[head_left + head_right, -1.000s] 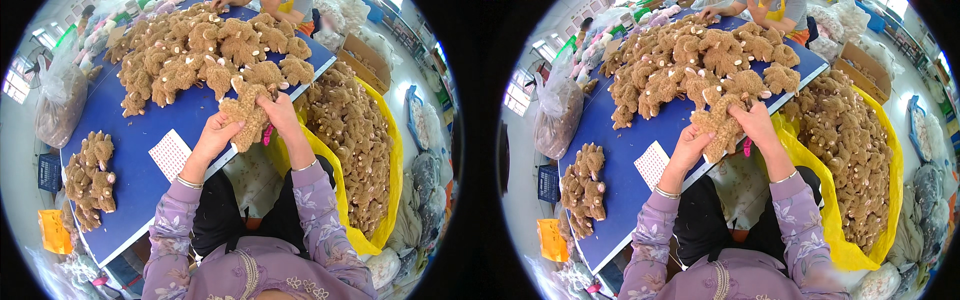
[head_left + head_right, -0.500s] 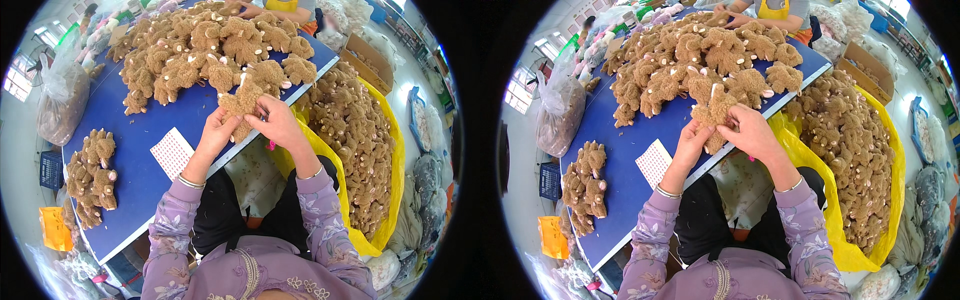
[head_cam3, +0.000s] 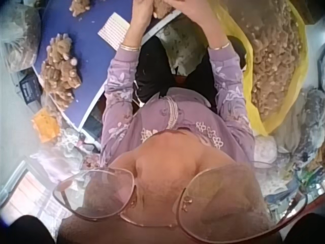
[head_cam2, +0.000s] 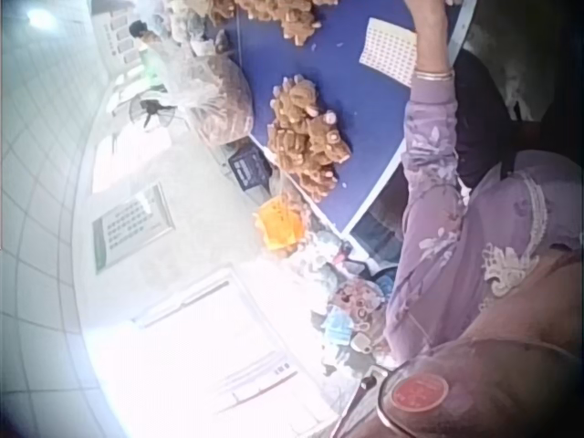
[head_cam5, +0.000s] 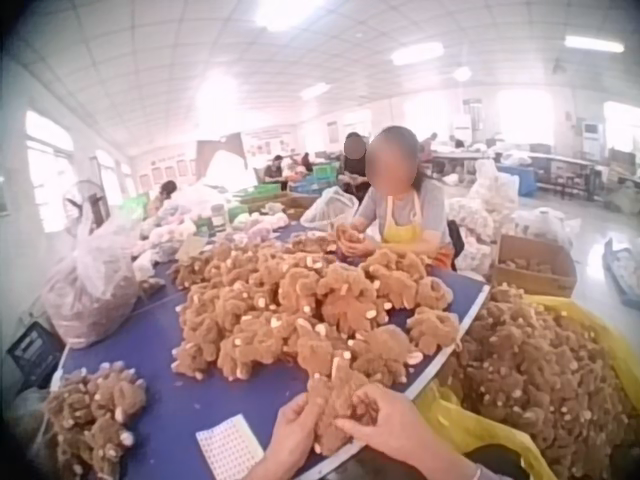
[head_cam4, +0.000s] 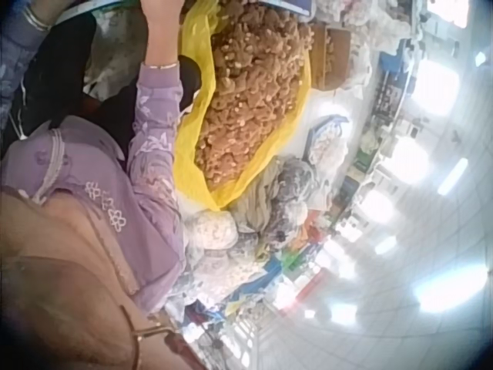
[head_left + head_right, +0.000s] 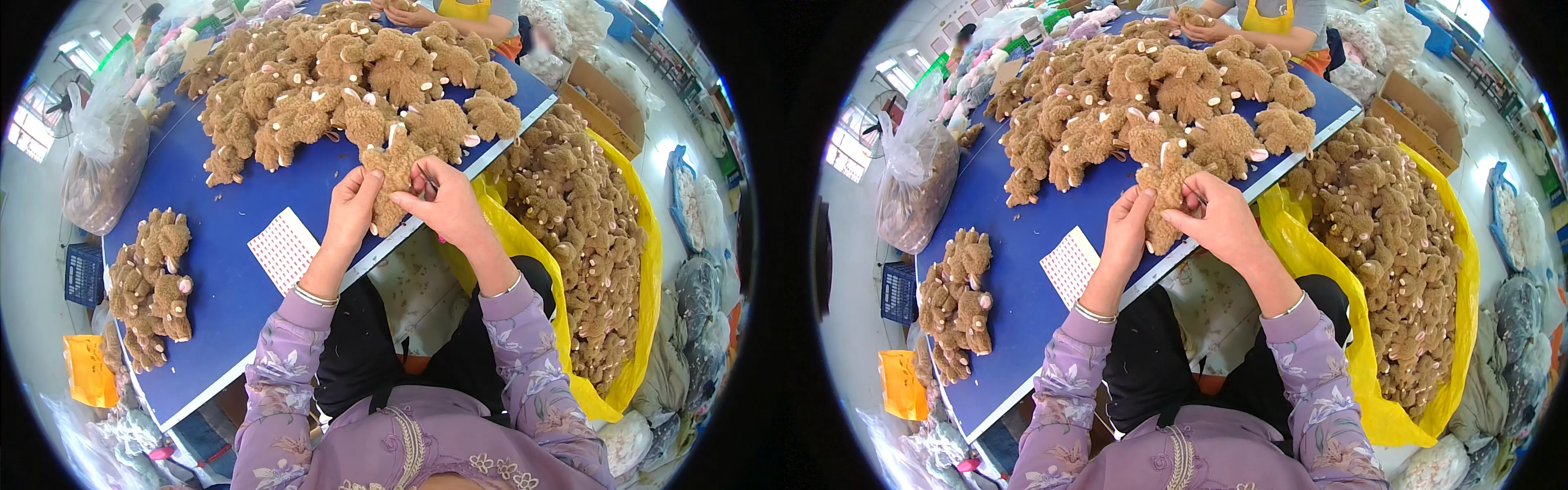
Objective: The person trims excess fabric from small brown stuffed animals using scissors. They pick up each toy, snip loose threads or edges, and place the finished items on a blue table. The process is repeated for multiple units in a factory setting.
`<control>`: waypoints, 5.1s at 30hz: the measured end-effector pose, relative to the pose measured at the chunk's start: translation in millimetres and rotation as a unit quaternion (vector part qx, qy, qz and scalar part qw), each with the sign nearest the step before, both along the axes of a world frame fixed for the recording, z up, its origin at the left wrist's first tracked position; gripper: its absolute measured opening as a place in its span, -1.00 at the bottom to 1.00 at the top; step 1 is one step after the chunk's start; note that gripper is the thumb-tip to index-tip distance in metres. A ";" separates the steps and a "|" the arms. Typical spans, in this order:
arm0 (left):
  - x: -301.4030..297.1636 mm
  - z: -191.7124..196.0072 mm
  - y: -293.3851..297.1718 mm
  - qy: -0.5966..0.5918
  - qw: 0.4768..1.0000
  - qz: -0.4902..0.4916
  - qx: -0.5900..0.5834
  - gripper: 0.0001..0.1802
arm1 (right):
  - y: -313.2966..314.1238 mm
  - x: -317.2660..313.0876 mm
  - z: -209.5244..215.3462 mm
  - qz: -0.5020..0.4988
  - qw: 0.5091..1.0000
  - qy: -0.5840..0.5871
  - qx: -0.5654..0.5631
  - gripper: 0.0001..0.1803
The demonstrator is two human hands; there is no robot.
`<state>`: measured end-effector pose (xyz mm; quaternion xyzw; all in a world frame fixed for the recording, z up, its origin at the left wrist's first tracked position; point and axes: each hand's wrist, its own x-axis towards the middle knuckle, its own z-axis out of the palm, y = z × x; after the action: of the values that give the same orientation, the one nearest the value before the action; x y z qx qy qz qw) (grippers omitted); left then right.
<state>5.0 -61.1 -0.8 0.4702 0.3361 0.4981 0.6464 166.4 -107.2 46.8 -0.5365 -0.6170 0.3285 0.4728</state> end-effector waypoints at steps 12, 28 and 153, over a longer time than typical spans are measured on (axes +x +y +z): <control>1.9 5.7 -1.1 0.008 0.998 0.057 -0.019 -0.82 | 4.8 2.5 -17.5 0.074 0.992 0.102 -0.005 -0.85; 5.5 5.7 0.4 -0.048 0.992 0.115 -0.036 -0.92 | 8.4 4.7 -23.2 0.155 0.933 0.308 -0.103 -0.83; -27.1 37.4 -19.4 -0.113 0.990 -0.038 -0.076 -0.62 | 3.7 -2.5 -39.3 0.170 0.959 0.212 -0.083 -0.73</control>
<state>-22.1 -80.5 36.6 0.3725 0.2798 0.4962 0.7326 163.9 -103.5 7.5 -0.3792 -0.5552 0.5602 0.4839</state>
